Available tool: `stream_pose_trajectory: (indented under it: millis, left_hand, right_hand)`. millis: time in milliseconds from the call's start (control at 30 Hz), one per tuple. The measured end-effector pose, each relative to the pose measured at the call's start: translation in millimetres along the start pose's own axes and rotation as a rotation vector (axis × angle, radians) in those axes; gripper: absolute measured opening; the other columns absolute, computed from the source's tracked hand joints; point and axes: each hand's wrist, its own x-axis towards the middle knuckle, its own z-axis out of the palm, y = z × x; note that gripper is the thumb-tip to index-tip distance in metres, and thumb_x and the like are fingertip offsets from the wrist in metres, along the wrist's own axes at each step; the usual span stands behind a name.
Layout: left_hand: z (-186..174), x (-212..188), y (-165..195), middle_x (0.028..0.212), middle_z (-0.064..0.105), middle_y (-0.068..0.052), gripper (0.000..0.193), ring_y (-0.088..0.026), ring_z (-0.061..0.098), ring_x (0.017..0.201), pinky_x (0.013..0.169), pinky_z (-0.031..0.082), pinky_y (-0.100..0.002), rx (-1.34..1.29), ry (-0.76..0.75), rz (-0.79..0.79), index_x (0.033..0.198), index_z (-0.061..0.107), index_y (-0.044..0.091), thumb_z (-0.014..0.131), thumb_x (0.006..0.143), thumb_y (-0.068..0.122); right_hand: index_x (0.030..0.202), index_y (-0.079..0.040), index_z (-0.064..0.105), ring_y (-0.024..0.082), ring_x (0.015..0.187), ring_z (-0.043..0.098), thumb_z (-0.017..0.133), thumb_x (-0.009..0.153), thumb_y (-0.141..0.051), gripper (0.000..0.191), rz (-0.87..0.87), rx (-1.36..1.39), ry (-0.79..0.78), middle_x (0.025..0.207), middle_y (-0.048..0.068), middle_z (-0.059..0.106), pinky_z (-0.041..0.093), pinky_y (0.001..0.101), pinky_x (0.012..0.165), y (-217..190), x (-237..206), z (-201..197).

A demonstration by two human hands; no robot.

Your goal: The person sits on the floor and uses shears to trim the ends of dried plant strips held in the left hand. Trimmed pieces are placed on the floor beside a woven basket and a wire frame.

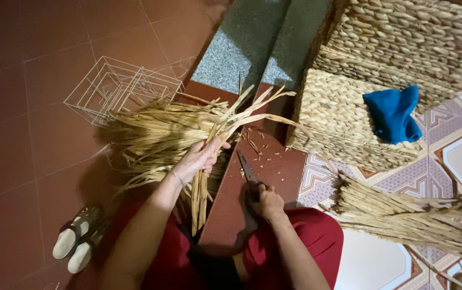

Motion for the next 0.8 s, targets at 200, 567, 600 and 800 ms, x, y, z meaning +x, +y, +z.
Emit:
stream_pose_trajectory:
  millis: [200,567,600,800]
  left_hand:
    - [-11,-8,5,0.059,0.03,0.01,0.05,-0.004,0.032,0.048,0.045,0.032,-0.023,0.095,-0.026,-0.016,0.12,0.072,0.008,0.046,0.104,0.048]
    - [-40,-17,11,0.056,0.029,0.011,0.052,-0.005,0.032,0.046,0.044,0.036,-0.023,0.146,-0.036,0.002,0.12,0.072,0.008,0.043,0.106,0.049]
    - [-42,-19,10,0.055,0.029,0.011,0.052,-0.005,0.032,0.044,0.042,0.036,-0.024,0.184,-0.004,-0.01,0.12,0.072,0.008,0.043,0.105,0.049]
    - [-48,-18,7,0.052,0.031,0.01,0.055,-0.006,0.031,0.041,0.04,0.037,-0.026,0.222,0.031,-0.053,0.117,0.073,0.008,0.041,0.104,0.05]
  right_hand:
    - [0.128,-0.006,0.043,0.046,0.105,0.068,0.072,0.082,-0.022,0.057,0.033,-0.109,-0.024,0.122,0.028,0.063,0.057,0.0504,0.088,8,13,17]
    - [0.136,-0.006,0.052,0.036,0.097,0.074,0.082,0.081,-0.039,0.071,0.026,0.498,0.189,0.105,0.024,0.073,0.059,0.0438,0.084,11,8,4]
    - [0.133,-0.006,0.057,0.031,0.095,0.075,0.084,0.082,-0.041,0.068,0.049,0.575,0.174,0.104,0.021,0.075,0.059,0.0412,0.082,13,5,4]
    - [0.139,-0.009,0.053,0.014,0.057,0.054,0.069,0.092,-0.038,0.057,0.08,1.306,0.205,0.078,0.005,0.061,0.044,0.0317,0.05,20,-5,-5]
